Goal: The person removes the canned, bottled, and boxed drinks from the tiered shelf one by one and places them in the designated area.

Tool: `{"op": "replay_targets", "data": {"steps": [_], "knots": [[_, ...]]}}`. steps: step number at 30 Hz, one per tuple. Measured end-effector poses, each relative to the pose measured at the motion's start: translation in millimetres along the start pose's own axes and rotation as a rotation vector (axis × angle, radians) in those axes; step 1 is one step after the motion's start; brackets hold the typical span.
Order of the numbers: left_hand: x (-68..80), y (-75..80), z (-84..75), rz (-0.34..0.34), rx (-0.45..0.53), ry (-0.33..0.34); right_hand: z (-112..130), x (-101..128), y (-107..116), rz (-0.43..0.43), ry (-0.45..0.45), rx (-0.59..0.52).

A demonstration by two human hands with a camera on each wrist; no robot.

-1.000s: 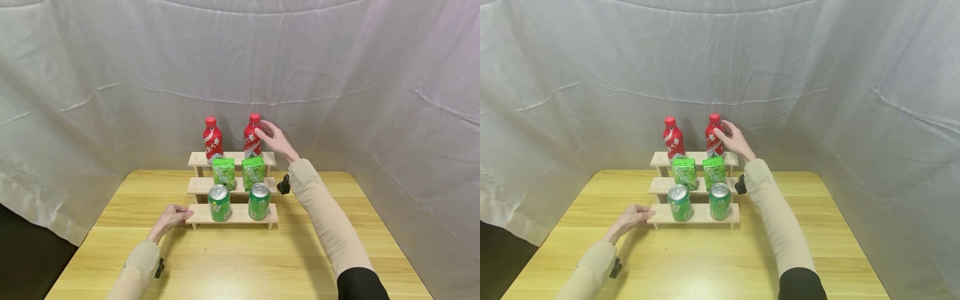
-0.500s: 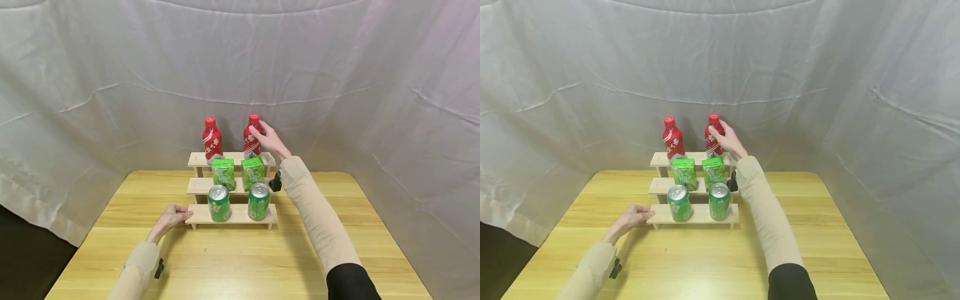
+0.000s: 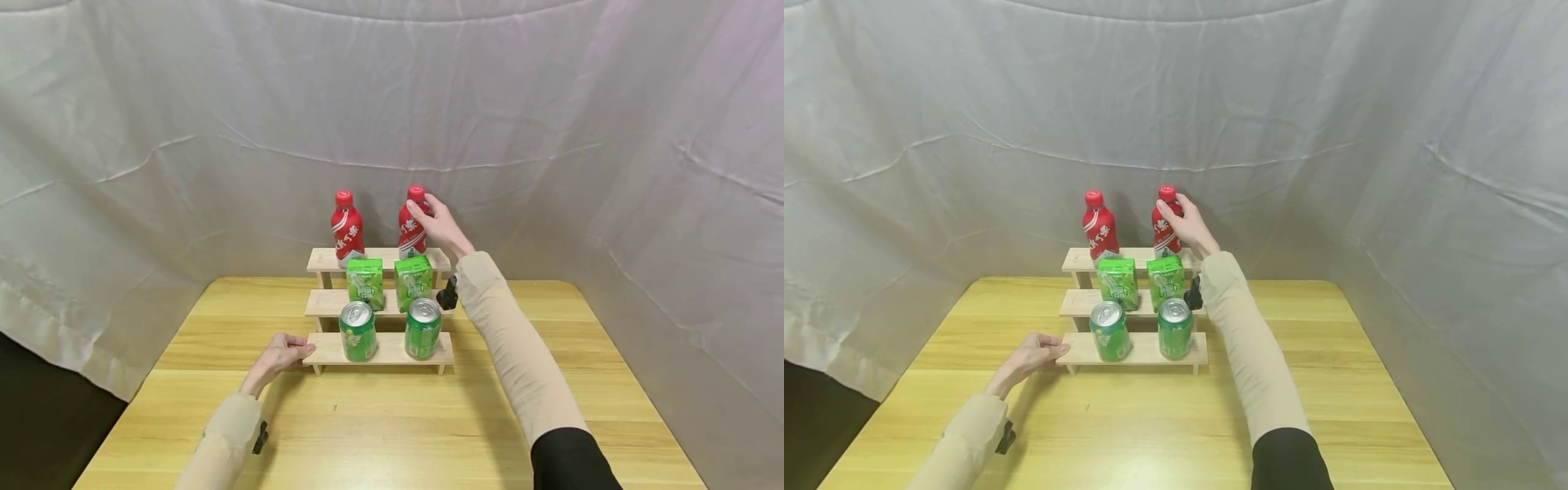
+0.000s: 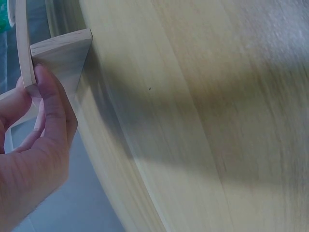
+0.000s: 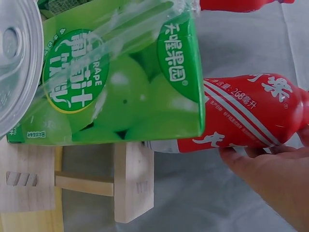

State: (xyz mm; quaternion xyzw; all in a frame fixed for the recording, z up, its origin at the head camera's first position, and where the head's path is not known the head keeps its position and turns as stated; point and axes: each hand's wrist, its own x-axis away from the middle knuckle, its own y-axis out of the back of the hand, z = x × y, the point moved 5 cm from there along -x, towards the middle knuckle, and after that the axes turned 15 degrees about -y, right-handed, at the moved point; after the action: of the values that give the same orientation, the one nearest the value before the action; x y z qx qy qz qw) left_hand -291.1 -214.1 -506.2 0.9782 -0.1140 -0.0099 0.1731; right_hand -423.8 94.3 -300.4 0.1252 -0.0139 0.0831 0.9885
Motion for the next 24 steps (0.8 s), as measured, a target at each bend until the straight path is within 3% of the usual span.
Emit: {"op": "replay_targets", "data": {"steps": [16,24], "knots": [[-2.3,-4.2,0.1,-0.001,0.043,-0.002,8.6,8.0,3.5,-0.02,-0.029,-0.001],[-3.8,-3.8,1.2,-0.008,0.081,0.0,11.4,10.1,8.1,-0.076,0.013,0.019]]}}
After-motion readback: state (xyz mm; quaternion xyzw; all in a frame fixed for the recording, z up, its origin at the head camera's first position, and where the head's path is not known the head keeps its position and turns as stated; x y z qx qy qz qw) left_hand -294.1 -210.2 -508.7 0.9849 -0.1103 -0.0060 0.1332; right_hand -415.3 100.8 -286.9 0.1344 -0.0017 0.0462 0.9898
